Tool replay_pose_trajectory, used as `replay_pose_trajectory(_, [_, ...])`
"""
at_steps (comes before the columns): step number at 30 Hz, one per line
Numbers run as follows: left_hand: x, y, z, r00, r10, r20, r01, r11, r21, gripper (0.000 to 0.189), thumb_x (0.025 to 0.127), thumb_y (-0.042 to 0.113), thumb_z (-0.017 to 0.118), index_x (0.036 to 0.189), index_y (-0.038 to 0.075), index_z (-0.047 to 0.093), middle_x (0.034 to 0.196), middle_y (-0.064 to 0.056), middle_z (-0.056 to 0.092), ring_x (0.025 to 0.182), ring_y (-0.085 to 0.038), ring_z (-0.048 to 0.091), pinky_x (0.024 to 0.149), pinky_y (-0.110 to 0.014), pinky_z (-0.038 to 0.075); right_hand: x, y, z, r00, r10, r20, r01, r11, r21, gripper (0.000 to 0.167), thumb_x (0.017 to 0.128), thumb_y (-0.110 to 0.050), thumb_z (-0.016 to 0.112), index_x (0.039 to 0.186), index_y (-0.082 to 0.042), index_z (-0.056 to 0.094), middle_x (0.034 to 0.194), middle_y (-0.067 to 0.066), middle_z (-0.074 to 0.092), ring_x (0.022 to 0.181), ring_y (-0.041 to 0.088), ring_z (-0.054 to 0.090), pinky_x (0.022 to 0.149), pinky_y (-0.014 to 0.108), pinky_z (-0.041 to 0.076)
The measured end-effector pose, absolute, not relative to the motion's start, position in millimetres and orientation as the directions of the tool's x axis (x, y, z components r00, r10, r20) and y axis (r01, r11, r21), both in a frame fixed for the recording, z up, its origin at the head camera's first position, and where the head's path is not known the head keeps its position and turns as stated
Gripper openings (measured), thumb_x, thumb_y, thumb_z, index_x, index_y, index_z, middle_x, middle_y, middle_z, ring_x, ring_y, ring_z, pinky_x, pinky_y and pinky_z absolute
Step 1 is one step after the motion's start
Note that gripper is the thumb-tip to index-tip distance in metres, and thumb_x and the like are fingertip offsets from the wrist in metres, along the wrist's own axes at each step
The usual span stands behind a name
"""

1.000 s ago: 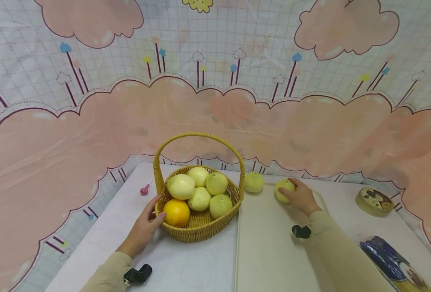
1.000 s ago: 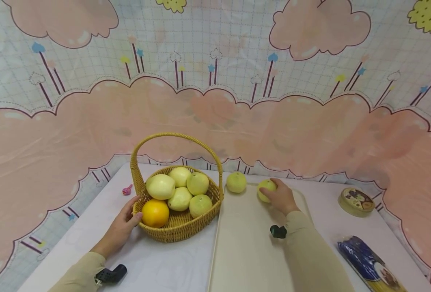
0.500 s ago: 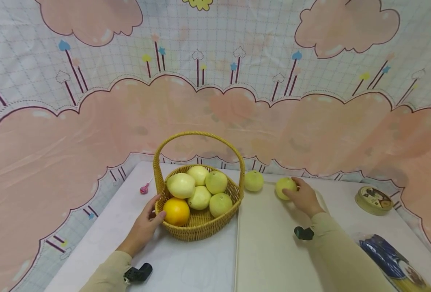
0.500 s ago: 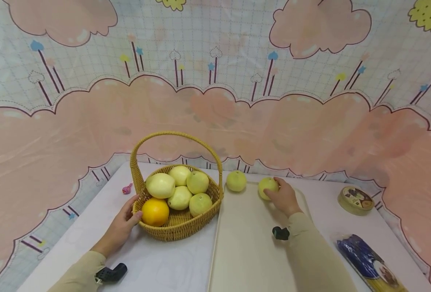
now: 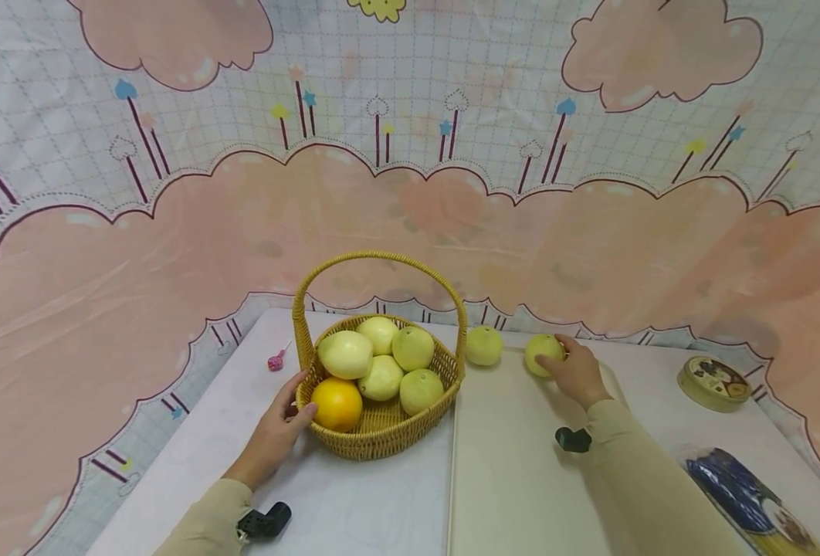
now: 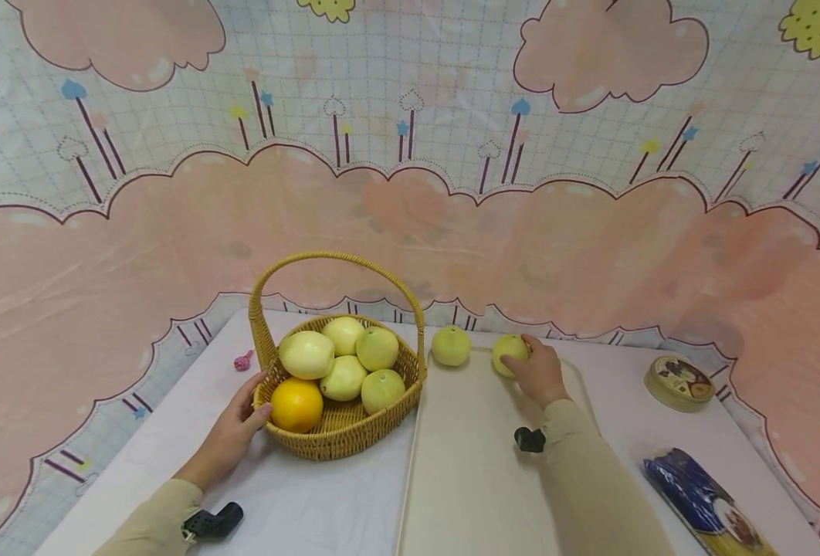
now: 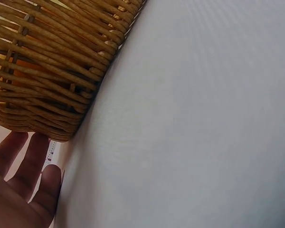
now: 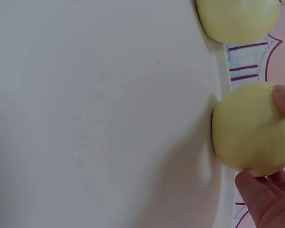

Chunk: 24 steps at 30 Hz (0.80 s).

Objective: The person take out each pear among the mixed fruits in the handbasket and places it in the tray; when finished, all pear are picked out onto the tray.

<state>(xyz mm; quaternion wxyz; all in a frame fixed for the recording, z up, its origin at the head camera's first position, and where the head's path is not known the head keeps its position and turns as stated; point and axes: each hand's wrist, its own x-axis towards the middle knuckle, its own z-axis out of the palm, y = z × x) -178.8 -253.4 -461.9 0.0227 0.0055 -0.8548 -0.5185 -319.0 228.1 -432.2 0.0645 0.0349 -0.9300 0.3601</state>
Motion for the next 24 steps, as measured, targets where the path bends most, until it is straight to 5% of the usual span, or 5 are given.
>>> replay_pose_trajectory(24, [-178.0, -253.5, -460.9, -0.998, -0.038, 0.047, 0.024, 0.466, 0.885, 0.066, 0.105, 0.037, 0.053, 0.159, 0.018, 0.022, 0.154, -0.024, 0.034, 0.122, -0.038, 0.048, 0.099, -0.052, 0.042, -323.0, 226.9, -431.3, -0.998, -0.012, 0.054, -0.046, 0.727, -0.685, 0.085, 0.096, -0.035, 0.065, 0.154, 0.009, 0.021, 0.148, 0.038, 0.034, 0.134, 0.051, 0.038, 0.11, 0.059, 0.03])
